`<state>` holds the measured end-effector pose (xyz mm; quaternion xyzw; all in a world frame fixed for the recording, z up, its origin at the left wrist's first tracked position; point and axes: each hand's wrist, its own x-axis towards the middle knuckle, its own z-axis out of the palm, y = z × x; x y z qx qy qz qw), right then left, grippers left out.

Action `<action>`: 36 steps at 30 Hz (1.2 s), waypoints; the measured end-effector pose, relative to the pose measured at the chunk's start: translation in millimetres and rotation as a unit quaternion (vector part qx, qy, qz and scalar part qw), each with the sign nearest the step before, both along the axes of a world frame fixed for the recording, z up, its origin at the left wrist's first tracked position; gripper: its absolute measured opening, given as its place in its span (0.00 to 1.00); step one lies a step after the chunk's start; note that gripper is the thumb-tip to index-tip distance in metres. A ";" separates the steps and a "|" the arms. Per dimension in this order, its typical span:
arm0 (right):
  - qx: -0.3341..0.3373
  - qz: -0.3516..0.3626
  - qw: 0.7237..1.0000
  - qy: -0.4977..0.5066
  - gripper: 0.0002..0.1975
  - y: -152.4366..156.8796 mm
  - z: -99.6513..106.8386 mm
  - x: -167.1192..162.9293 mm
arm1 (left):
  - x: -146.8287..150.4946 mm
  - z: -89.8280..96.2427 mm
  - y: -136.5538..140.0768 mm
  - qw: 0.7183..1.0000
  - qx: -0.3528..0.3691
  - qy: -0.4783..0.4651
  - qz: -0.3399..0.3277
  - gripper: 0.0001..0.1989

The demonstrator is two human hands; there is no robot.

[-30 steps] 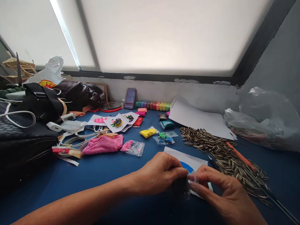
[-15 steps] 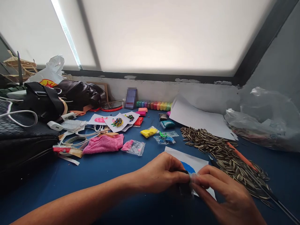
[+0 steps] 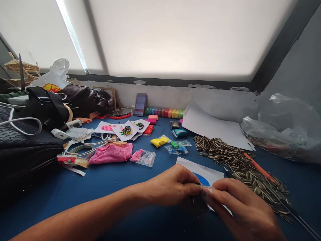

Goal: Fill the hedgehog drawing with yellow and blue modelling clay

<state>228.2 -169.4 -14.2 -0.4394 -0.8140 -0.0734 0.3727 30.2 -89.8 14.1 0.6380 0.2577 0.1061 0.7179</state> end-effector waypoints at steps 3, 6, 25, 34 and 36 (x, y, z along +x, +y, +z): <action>0.052 0.014 0.997 -0.047 0.08 0.1 6.8 2.3 | 0.1 1.2 1.0 1.000 -0.010 -0.009 -0.003 0.09; 0.049 0.032 0.996 -0.063 0.09 -1.2 12.0 3.4 | 0.4 2.5 2.1 1.000 -0.020 -0.015 -0.008 0.09; -0.079 0.049 0.994 0.052 0.13 1.2 0.7 2.3 | -2.5 -10.3 3.3 0.996 0.084 0.015 -0.029 0.14; -0.026 0.028 0.999 0.008 0.09 0.7 -3.2 0.7 | -2.5 -5.4 -3.5 0.991 0.123 0.038 -0.038 0.11; -0.024 0.028 0.999 0.003 0.07 -0.8 -1.5 -1.2 | -1.7 -4.2 -4.5 0.991 0.120 0.028 -0.042 0.12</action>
